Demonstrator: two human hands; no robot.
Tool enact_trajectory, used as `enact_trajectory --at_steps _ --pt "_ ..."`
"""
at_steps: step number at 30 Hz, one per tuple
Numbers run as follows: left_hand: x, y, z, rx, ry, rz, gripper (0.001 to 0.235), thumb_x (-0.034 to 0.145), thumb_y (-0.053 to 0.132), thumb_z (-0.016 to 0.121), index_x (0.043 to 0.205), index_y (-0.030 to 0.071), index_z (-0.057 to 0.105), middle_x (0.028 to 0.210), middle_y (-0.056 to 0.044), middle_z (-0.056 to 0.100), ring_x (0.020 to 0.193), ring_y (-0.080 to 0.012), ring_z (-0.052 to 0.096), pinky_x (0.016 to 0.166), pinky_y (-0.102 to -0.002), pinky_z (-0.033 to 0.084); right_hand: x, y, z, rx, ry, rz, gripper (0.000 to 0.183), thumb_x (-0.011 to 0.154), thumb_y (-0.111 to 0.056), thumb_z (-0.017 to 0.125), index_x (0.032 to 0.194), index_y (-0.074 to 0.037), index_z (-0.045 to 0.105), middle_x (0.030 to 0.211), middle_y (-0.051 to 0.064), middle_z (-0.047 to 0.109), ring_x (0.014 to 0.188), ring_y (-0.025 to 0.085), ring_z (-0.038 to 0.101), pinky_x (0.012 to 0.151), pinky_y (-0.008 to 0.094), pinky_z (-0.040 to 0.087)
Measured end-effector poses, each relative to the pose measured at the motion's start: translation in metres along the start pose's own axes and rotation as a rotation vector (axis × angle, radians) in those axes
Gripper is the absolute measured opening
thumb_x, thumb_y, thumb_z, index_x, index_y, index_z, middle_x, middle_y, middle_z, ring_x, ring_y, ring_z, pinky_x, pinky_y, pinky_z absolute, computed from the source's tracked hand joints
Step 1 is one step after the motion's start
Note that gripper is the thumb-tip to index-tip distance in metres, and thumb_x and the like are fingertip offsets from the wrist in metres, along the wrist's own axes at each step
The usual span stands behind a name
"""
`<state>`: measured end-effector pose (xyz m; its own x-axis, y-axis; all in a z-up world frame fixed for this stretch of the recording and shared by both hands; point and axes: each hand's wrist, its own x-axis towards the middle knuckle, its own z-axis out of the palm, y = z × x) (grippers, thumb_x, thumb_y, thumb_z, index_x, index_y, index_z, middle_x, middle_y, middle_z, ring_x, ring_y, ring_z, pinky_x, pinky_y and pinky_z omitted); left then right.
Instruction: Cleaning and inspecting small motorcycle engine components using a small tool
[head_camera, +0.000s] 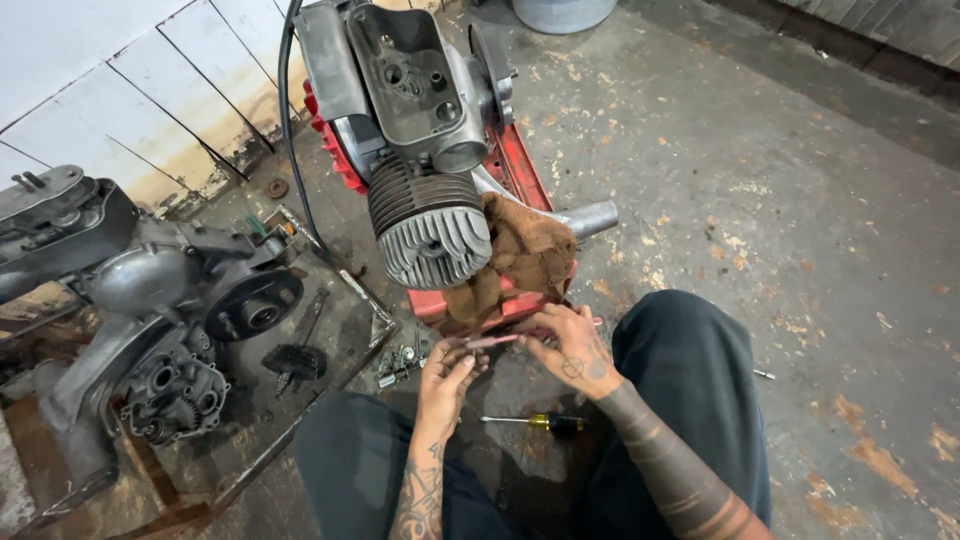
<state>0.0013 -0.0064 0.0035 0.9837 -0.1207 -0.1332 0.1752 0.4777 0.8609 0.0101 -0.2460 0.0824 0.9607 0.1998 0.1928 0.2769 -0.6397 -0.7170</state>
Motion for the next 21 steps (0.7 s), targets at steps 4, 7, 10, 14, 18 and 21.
enact_trajectory --at_steps 4,7,10,14,18,21 --pt "0.003 -0.008 -0.011 -0.016 0.007 -0.008 0.028 0.093 0.004 0.067 0.119 0.007 0.059 0.106 -0.013 0.075 0.093 -0.0240 0.077 0.086 -0.035 0.064 -0.002 0.006 0.004 -0.018 0.026 0.035 0.012 0.085 -0.031 0.071 0.095 -0.025 0.074 0.084 0.004 0.068 0.094 0.028 0.070 0.092 0.046 0.041" --pt "0.004 -0.009 -0.011 -0.028 -0.022 -0.011 0.028 0.093 0.004 0.067 0.120 0.007 0.058 0.104 -0.014 0.075 0.092 -0.0253 0.077 0.084 -0.036 0.064 -0.001 0.007 0.002 -0.065 0.060 0.037 0.011 0.084 -0.035 0.072 0.094 -0.031 0.073 0.085 -0.001 0.066 0.095 0.023 0.069 0.093 0.041 0.039" --pt "0.003 -0.007 -0.010 -0.019 -0.031 -0.028 0.030 0.094 0.006 0.064 0.124 0.006 0.057 0.108 -0.018 0.075 0.090 -0.0241 0.077 0.082 -0.034 0.064 -0.002 0.000 0.000 0.000 -0.022 0.000 0.011 0.087 -0.034 0.071 0.095 -0.027 0.075 0.086 0.003 0.069 0.099 0.026 0.070 0.096 0.043 0.039" --pt "0.001 -0.009 -0.013 -0.032 -0.031 -0.023 0.029 0.094 0.006 0.066 0.122 0.005 0.057 0.102 -0.016 0.075 0.088 -0.0248 0.077 0.082 -0.035 0.065 -0.001 0.006 0.003 -0.032 0.041 0.024 0.010 0.087 -0.035 0.071 0.094 -0.028 0.073 0.085 0.000 0.067 0.094 0.023 0.069 0.092 0.041 0.039" --pt "0.001 -0.006 -0.012 -0.019 -0.028 -0.021 0.033 0.092 0.005 0.068 0.123 0.006 0.058 0.102 -0.015 0.075 0.088 -0.0249 0.077 0.081 -0.035 0.065 -0.004 0.010 0.005 -0.004 0.024 0.041 0.010 0.087 -0.033 0.071 0.094 -0.027 0.074 0.084 0.000 0.068 0.093 0.025 0.069 0.090 0.043 0.039" --pt "0.001 -0.005 -0.007 0.004 -0.032 -0.008 0.034 0.089 0.001 0.070 0.121 0.004 0.060 0.103 -0.016 0.075 0.087 -0.0242 0.077 0.079 -0.033 0.064 0.002 0.006 -0.002 -0.011 0.037 0.052 0.011 0.087 -0.035 0.069 0.094 -0.027 0.074 0.083 0.002 0.069 0.092 0.026 0.070 0.094 0.044 0.040"
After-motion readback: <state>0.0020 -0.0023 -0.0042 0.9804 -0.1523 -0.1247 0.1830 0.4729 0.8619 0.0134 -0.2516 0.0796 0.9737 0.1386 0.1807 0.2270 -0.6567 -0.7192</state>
